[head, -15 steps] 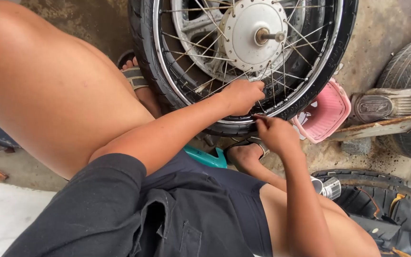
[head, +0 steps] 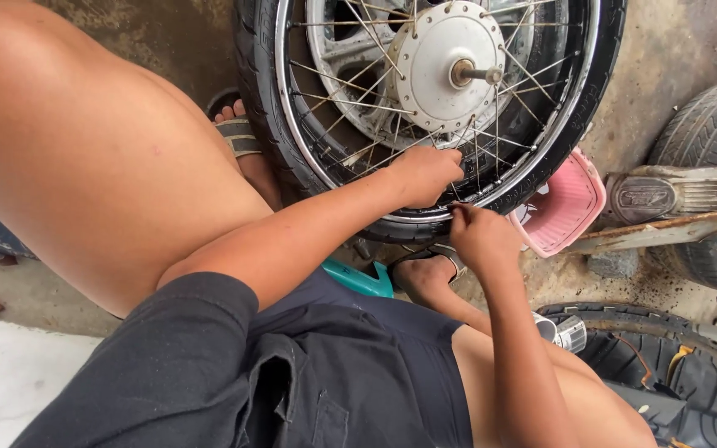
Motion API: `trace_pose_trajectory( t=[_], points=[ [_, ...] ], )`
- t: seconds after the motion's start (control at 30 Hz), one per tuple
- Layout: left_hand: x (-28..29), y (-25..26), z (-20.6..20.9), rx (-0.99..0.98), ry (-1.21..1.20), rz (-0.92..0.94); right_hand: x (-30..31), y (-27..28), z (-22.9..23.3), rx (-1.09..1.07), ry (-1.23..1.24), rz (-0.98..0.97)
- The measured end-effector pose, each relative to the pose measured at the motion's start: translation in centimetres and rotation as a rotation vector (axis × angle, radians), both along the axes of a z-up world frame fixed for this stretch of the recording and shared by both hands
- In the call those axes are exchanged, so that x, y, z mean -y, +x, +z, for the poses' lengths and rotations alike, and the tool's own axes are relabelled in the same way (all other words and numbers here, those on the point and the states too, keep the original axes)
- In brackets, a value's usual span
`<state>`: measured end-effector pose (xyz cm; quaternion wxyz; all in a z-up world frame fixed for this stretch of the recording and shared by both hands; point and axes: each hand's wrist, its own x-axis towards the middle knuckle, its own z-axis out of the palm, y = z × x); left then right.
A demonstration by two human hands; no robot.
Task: The person scrubs the rim and tire of a motorcycle wheel using a small reddish sponge. They rotate the wheel by hand to access different sections and continue scrubbing the same area repeatedly.
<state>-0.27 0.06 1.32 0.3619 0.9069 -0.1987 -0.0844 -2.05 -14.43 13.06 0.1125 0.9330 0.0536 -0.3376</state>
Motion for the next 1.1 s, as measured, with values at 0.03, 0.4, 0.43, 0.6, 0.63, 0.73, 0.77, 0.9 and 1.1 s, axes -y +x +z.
trace_pose_trajectory(
  t=[0.03,0.4,0.43,0.6,0.63,0.73,0.77,0.9,1.1],
  points=[
    [-0.5,0.3,0.4,0.0,0.002,0.002,-0.7,-0.3,0.2,0.0,0.002,0.002],
    [0.1,-2.1,2.7,-0.506,0.085,-0.085,-4.3,-5.8,3.2,-0.185,0.302,0.001],
    [0.0,-2.3,3.1,-0.507,0.087,-0.093,-4.1,-5.7,3.5,-0.185,0.302,-0.008],
    [-0.6,-3.0,4.6,-0.597,0.084,-0.132,-2.6,-4.8,3.6,-0.295,0.437,-0.079],
    [-0.8,-3.2,5.5,-0.598,0.086,-0.138,-2.0,-4.4,3.7,-0.294,0.439,-0.086],
    [-1.3,-3.6,8.4,-0.611,0.113,-0.167,0.1,-3.3,4.1,-0.384,0.539,-0.117],
    [-1.5,-3.7,9.4,-0.616,0.139,-0.169,1.1,-2.9,4.3,-0.416,0.569,-0.116],
    [-1.4,-4.1,11.8,-0.604,0.173,-0.134,0.8,-1.0,10.3,-0.48,0.697,-0.276],
    [1.5,-4.7,10.1,-0.453,0.206,-0.041,4.6,0.3,7.7,-0.403,0.556,-0.389]
  ],
)
